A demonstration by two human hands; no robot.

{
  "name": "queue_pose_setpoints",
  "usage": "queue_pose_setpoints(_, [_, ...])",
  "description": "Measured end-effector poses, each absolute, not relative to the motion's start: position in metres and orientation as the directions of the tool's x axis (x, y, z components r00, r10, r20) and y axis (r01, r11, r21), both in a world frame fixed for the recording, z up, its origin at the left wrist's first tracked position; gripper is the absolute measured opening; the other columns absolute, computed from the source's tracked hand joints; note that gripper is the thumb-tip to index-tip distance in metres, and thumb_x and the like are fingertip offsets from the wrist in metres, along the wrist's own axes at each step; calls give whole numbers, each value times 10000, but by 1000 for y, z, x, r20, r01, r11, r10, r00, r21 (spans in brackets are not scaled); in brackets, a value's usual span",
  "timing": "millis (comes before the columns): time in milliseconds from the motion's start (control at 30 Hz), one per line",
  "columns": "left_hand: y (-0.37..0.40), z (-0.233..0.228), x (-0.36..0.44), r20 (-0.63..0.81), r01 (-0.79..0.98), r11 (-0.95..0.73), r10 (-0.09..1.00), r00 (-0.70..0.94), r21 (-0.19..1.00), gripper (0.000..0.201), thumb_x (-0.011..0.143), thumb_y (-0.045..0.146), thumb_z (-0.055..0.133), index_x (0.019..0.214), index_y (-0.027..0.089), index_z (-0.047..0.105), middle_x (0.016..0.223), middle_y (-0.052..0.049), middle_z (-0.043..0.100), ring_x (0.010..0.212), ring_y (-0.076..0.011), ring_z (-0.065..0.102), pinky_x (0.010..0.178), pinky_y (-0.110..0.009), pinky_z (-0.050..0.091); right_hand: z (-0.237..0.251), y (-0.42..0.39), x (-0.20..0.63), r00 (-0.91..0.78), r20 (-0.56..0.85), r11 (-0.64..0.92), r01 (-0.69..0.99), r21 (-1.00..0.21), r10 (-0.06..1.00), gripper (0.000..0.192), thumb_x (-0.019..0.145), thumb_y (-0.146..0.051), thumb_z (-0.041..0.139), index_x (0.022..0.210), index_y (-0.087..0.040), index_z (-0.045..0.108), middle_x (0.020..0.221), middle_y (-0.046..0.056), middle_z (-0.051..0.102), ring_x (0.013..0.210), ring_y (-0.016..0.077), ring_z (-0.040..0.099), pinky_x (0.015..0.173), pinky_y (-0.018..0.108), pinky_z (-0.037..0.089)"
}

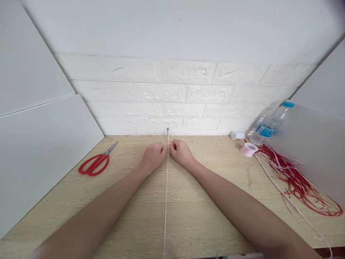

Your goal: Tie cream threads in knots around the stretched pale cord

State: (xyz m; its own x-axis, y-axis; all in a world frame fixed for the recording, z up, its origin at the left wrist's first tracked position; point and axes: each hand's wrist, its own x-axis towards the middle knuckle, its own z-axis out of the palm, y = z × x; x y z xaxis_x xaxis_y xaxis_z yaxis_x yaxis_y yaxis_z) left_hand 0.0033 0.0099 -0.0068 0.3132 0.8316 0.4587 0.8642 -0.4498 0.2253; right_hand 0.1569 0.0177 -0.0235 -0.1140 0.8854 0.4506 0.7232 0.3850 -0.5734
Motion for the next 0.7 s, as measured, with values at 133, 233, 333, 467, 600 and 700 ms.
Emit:
queue_pose_setpoints(133, [5, -2, 5, 465, 868, -434, 837, 289, 241, 404, 921, 320, 386, 562, 191, 519, 604, -30, 595, 562, -152, 487, 563, -294, 292, -21, 15, 159, -76, 443, 372, 679, -633, 893, 221, 850, -248, 472, 637, -192, 481, 636, 5, 524, 607, 139, 452, 585, 254, 323])
queue_pose_setpoints(233, [1, 1, 6, 468, 888, -402, 843, 264, 223, 425, 928, 371, 378, 580, 192, 541, 619, -34, 618, 560, -153, 498, 548, -290, 269, -19, 12, 160, -11, 486, 379, 640, -668, 874, 76, 825, -245, 507, 803, -182, 543, 800, 35, 583, 754, 164, 519, 674, 260, 380])
queue_pose_setpoints(333, [-3, 3, 4, 464, 917, -344, 858, 220, 201, 426, 921, 396, 379, 582, 197, 543, 623, -35, 623, 553, -161, 499, 526, -290, 228, -17, 8, 160, 30, 513, 381, 633, -674, 858, 69, 817, -226, 504, 863, -188, 539, 841, 36, 587, 820, 174, 525, 706, 264, 388])
queue_pose_setpoints(467, [-9, 7, 2, 444, 943, -279, 879, 175, 180, 350, 879, 365, 434, 585, 201, 531, 611, -29, 616, 548, -168, 497, 516, -285, 191, -15, 5, 160, -27, 485, 393, 627, -672, 874, 73, 826, -242, 503, 771, -196, 514, 734, 10, 567, 709, 155, 497, 626, 247, 353])
queue_pose_setpoints(600, [-17, 15, 4, 426, 942, -284, 885, 186, 177, 333, 862, 378, 457, 587, 204, 526, 590, -23, 606, 537, -168, 493, 521, -279, 188, -13, 3, 158, -131, 488, 459, 608, -648, 863, 266, 876, -279, 456, 624, -197, 430, 626, -11, 510, 623, 131, 447, 585, 239, 315])
queue_pose_setpoints(700, [-24, 20, 8, 412, 928, -334, 878, 243, 165, 319, 857, 373, 468, 590, 207, 525, 586, -17, 606, 530, -167, 488, 517, -283, 190, -10, 2, 158, -171, 468, 473, 573, -669, 867, 365, 916, -318, 402, 574, -195, 379, 570, -24, 461, 569, 117, 409, 560, 238, 293])
